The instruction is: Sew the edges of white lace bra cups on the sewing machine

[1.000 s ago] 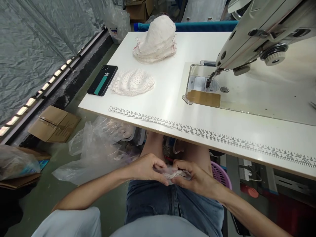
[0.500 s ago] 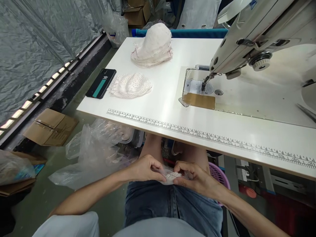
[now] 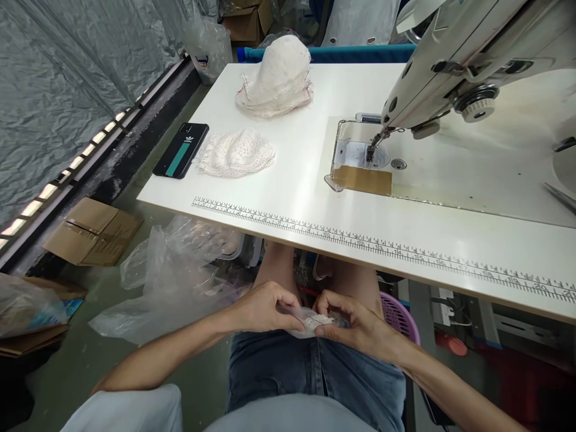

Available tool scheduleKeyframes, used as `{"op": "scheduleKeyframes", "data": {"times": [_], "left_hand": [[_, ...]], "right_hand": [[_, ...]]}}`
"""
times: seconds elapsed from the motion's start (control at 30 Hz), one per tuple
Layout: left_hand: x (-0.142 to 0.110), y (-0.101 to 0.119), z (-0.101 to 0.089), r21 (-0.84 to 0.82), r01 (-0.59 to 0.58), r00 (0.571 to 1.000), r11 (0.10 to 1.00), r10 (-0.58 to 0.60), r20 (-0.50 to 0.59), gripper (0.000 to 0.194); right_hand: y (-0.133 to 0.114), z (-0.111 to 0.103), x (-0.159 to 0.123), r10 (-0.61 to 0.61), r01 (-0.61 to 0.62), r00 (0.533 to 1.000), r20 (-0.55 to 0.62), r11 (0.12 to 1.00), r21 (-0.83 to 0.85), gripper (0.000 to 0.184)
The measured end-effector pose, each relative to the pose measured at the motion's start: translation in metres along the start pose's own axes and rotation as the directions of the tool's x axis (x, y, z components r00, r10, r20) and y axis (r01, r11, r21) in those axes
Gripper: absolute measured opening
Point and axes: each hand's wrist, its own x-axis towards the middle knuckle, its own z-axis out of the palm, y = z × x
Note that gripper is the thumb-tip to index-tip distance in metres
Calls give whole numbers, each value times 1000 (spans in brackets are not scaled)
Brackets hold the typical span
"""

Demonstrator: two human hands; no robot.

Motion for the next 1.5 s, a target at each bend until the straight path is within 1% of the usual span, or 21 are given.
{"op": "scheduleKeyframes", "data": {"times": [0.1,0.17,0.27,0.43,0.53,0.67,0.77,0.9,1.07,1.13,1.33,1.5], "left_hand": [[0,0,0,62,6,1000,998,-5,-21,23],[0,0,0,66,17,1000,998,-15,-23,23],[0,0,0,36,26,1000,999,-25,-12,23],[0,0,1,-41,10,1000,999,-9,23,21],[0,-2,1,-52,14,998,999,-11,54,23],[0,-4,1,-60,48,994,997,-42,100,28],[1,-4,2,-60,56,993,997,-49,109,29],[4,-3,6,-38,61,994,997,-57,97,27],[4,-4,8,-22,79,992,997,-76,100,30],[4,-4,7,-19,75,992,997,-73,106,30],[2,-6,4,-31,103,987,994,-98,128,26],[2,-10,4,-86,142,981,986,-129,145,27]], "right_hand": [[-1,1,-1,-21,21,1000,3,1000,-20,26],[-2,1,0,-24,24,1000,-2,999,-21,27],[-1,1,1,-13,13,1000,-9,1000,-2,29],[2,2,5,19,-22,999,32,997,78,31],[2,2,6,32,-36,999,38,993,115,33],[3,0,5,34,-45,997,71,988,145,29],[3,-1,5,46,-61,995,90,982,177,26],[5,0,5,56,-69,993,102,988,137,27],[3,1,6,15,-18,997,80,999,28,32],[3,1,5,12,-13,997,82,1000,13,34],[9,-3,3,20,-22,997,80,999,31,30],[15,-9,0,31,-42,993,112,994,99,24]]}}
